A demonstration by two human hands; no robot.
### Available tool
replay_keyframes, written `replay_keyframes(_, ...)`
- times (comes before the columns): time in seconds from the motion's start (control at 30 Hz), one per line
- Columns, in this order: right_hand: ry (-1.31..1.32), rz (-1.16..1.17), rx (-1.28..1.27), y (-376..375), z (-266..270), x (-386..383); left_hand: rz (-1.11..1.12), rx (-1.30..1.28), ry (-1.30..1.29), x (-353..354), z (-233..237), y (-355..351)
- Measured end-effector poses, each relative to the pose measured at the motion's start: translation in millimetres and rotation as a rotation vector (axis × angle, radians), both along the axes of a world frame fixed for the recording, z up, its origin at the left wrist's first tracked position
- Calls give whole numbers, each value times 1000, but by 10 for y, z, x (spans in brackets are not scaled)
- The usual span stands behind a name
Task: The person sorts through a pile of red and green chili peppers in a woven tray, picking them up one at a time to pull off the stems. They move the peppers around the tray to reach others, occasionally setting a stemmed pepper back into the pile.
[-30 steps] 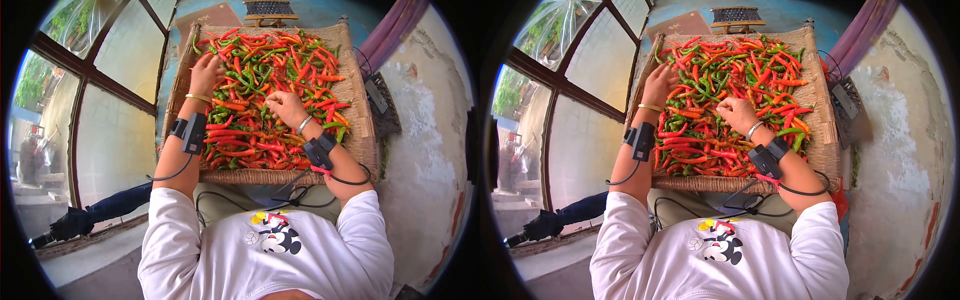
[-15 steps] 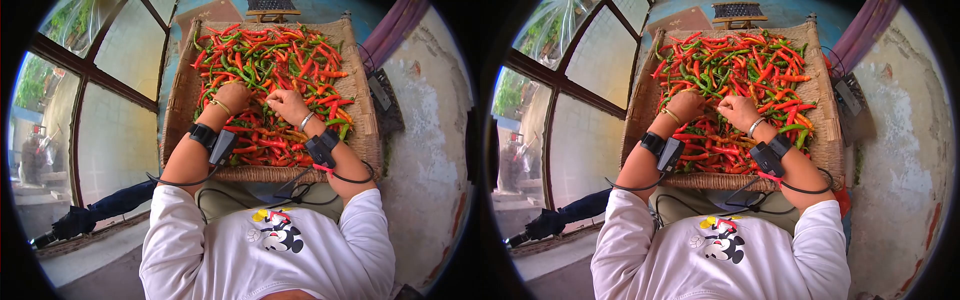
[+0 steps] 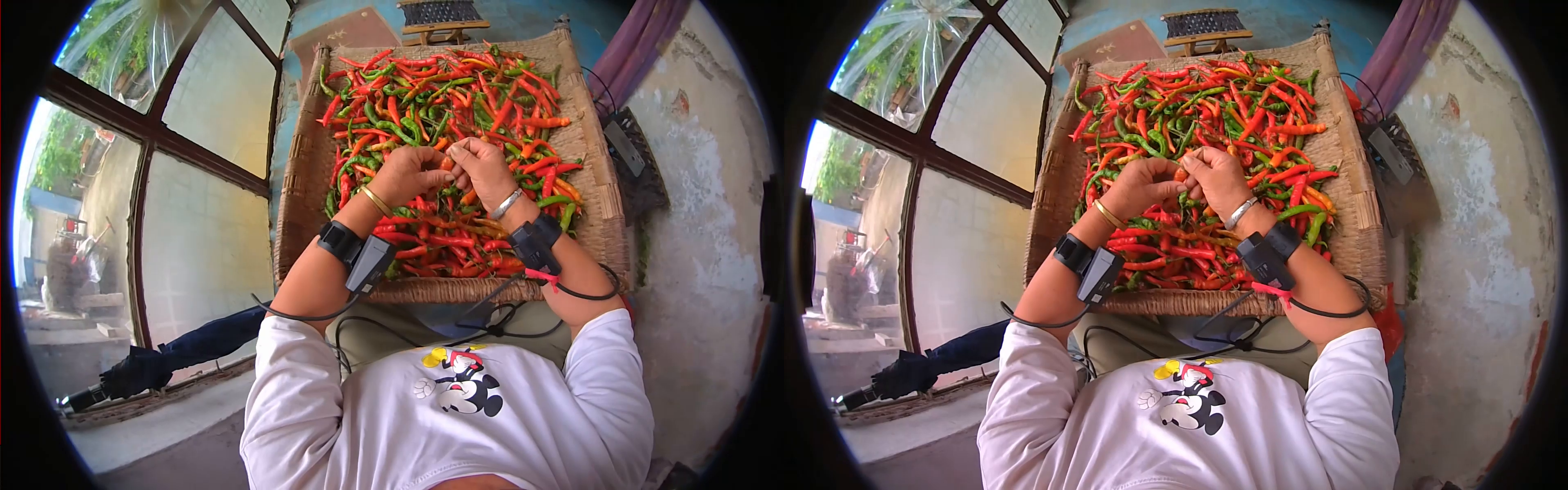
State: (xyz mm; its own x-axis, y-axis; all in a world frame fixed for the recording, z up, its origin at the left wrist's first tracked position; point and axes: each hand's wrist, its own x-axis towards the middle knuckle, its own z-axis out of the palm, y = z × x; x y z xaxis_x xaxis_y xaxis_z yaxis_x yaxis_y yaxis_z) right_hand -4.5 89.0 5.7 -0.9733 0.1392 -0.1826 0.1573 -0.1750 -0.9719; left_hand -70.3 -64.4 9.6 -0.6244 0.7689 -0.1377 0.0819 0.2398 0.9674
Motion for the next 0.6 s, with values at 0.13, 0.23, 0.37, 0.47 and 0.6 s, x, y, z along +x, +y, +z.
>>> replay_keyframes(0.13,-72,-21,-266,99,-35,-8,-131,-56,-121,-49,20,-21)
replay_keyframes(0.23,-92,-50,-373,130,-109,-19,-90,-127,-248,-158,97,-128)
replay_keyframes(0.37,-71,-79,-373,202,-124,-43,377,273,-307,-480,192,-244)
replay_keyframes(0.47,-68,-68,-346,200,-125,-41,621,572,-386,-669,89,-292)
replay_keyframes(0.6,-91,-30,-261,182,-102,-49,581,164,-76,-487,10,-212)
